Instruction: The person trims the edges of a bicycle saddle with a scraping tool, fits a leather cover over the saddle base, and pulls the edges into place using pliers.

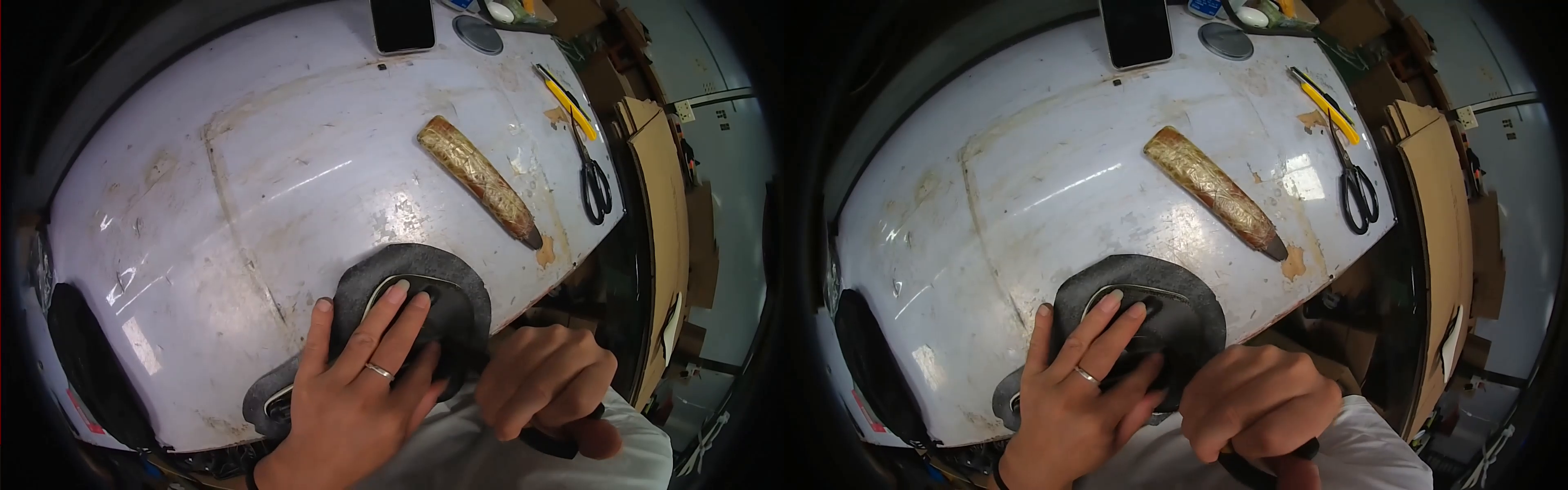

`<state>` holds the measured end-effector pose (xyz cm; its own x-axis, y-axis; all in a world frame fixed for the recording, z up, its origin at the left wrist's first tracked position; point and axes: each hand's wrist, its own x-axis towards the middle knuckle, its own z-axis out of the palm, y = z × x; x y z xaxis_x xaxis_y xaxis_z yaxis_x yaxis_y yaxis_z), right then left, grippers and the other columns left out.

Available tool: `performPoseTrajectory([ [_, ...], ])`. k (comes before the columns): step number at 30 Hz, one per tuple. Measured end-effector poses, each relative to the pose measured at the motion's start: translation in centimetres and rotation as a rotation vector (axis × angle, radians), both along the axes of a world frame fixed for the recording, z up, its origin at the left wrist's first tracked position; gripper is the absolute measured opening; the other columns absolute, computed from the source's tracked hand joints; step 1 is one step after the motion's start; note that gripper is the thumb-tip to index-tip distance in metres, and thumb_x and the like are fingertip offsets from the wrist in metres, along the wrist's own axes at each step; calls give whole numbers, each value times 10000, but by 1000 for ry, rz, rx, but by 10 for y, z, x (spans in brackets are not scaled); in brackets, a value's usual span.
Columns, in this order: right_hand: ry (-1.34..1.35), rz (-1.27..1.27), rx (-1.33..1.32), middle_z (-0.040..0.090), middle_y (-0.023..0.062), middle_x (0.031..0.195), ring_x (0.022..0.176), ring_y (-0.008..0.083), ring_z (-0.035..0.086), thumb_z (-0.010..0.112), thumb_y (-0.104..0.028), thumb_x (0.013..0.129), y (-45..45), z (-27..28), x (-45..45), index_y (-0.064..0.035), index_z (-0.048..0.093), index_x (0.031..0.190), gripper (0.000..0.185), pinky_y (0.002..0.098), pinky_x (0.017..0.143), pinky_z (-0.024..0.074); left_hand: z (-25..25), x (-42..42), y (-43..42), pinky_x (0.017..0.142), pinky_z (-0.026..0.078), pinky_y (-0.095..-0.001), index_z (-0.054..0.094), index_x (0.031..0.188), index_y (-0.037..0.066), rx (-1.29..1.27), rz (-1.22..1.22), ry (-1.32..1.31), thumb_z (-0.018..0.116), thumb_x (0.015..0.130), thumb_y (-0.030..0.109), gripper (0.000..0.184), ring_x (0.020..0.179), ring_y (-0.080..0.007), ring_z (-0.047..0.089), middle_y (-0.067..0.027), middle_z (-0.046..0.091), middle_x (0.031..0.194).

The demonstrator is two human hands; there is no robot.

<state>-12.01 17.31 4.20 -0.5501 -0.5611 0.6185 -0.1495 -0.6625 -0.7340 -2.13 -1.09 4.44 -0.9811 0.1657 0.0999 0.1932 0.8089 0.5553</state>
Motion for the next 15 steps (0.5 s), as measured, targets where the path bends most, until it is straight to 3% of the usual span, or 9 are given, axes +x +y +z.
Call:
performPoseTrajectory([
  [2, 4, -2, 5, 679, 235, 671, 430, 244, 595, 531, -479, 1110, -5, 2, -5, -41, 456, 593, 682, 366, 398, 543, 1, -1, 1, 1176, 333, -680, 826, 1036, 184, -21, -17, 5, 843, 750, 333, 324, 1443, -296, 530, -82, 627, 1477],
  [6, 71, 237, -8, 655, 243, 665, 425, 237, 586, 574, -476, 1094, -15, 6, -18, 2, 508, 609, 685, 352, 378, 515, -1, -5, -7, 1192, 338, -650, 831, 998, 175, -47, -99, 38, 839, 745, 334, 299, 1453, -299, 517, -88, 624, 1473],
  [8, 12, 198, -77, 646, 249, 678, 422, 248, 573, 586, -478, 1089, -15, 5, -12, 34, 522, 621, 697, 342, 368, 486, -3, -6, -7, 1192, 374, -590, 809, 923, 107, -20, -131, 66, 810, 834, 342, 251, 1477, -294, 486, -129, 618, 1455],
  [12, 69, 287, -93, 622, 244, 666, 416, 266, 561, 603, -456, 1088, -20, 4, -18, 45, 523, 613, 695, 346, 368, 471, -6, -5, -10, 1186, 381, -588, 815, 928, 112, -6, -133, 56, 809, 843, 373, 274, 1466, -291, 501, -124, 621, 1456],
  [15, 135, 377, -11, 600, 230, 651, 422, 284, 565, 612, -440, 1086, -16, 7, -25, 35, 517, 597, 689, 361, 381, 475, -10, -4, -9, 1197, 366, -596, 834, 911, 180, 8, -105, 48, 823, 765, 354, 227, 1448, -272, 527, -70, 628, 1469],
])
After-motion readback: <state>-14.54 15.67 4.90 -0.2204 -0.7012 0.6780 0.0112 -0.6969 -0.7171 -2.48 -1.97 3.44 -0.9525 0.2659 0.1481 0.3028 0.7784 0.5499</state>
